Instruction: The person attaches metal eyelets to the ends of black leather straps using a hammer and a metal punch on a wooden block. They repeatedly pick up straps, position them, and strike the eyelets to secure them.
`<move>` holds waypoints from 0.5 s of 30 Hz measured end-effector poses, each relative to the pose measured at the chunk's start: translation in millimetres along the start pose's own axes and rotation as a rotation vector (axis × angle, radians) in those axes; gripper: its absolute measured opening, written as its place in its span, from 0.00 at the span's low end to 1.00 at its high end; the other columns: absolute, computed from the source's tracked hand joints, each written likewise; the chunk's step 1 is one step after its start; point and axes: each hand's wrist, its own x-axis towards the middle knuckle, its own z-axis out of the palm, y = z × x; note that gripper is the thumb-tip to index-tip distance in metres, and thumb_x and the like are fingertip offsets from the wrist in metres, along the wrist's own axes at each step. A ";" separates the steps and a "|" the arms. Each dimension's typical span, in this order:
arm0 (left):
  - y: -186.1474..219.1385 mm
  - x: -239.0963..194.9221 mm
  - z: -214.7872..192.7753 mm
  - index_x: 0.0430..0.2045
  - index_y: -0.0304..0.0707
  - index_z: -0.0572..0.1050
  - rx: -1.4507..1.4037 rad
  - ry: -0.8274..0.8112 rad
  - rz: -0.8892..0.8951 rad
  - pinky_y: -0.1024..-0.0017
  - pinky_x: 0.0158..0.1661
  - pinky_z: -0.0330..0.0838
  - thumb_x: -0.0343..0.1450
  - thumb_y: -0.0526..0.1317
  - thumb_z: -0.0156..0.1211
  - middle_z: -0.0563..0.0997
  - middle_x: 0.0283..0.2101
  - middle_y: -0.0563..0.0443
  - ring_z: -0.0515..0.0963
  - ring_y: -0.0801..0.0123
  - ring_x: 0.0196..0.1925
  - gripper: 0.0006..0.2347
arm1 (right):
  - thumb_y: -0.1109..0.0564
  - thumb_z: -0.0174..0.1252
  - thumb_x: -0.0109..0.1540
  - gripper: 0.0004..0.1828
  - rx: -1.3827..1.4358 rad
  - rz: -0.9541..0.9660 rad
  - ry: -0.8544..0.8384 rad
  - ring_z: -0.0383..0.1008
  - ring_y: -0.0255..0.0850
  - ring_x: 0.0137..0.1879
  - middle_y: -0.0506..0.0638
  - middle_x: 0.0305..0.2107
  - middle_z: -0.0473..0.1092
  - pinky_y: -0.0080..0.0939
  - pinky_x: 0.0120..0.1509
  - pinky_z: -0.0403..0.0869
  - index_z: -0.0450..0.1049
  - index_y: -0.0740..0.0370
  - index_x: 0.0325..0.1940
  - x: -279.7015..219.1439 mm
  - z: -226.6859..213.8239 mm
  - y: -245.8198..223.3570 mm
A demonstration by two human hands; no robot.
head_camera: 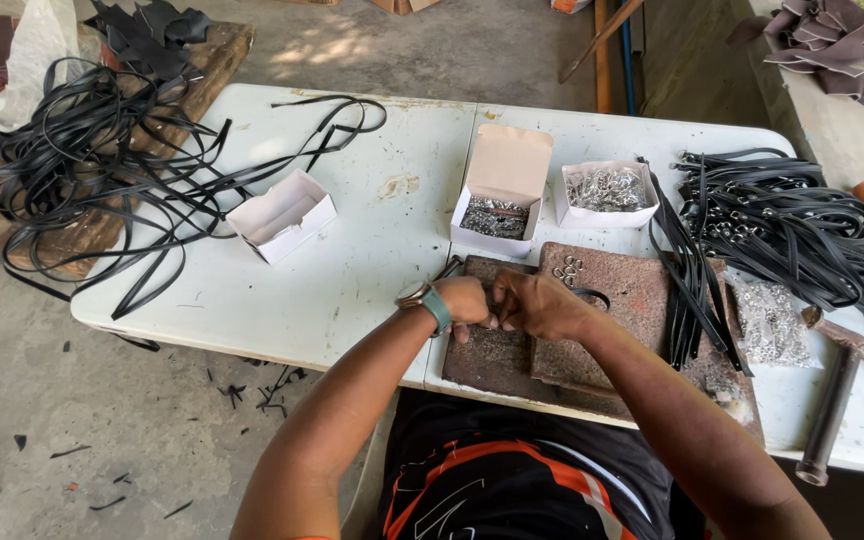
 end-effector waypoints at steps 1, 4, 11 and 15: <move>-3.7 -5.9 1.6 0.37 0.25 0.79 -0.084 0.001 0.011 0.71 0.19 0.71 0.72 0.50 0.62 0.85 0.26 0.44 0.82 0.70 0.21 0.19 | 0.63 0.60 0.61 0.09 0.043 -0.030 0.021 0.84 0.39 0.40 0.54 0.35 0.80 0.37 0.47 0.80 0.69 0.61 0.44 0.8 1.9 1.8; -10.6 -18.6 -2.7 0.45 0.25 0.73 -0.242 0.006 0.048 0.72 0.18 0.67 0.72 0.50 0.64 0.85 0.27 0.43 0.83 0.70 0.22 0.21 | 0.63 0.66 0.57 0.16 -0.029 0.007 0.020 0.83 0.40 0.41 0.54 0.35 0.80 0.39 0.49 0.81 0.68 0.61 0.45 3.3 2.8 9.0; -13.3 -19.0 -4.2 0.45 0.24 0.74 -0.211 0.009 0.076 0.74 0.19 0.72 0.71 0.47 0.64 0.86 0.27 0.45 0.85 0.72 0.24 0.19 | 0.64 0.67 0.55 0.16 0.043 -0.033 0.078 0.84 0.39 0.42 0.53 0.35 0.81 0.38 0.50 0.82 0.70 0.63 0.43 9.3 8.3 18.8; -11.6 -12.4 1.6 0.38 0.23 0.82 -0.094 0.009 0.052 0.73 0.17 0.71 0.71 0.49 0.62 0.86 0.24 0.50 0.81 0.73 0.21 0.19 | 0.63 0.68 0.55 0.15 0.032 -0.052 0.135 0.84 0.38 0.41 0.52 0.34 0.81 0.39 0.50 0.81 0.71 0.62 0.42 9.8 14.3 22.1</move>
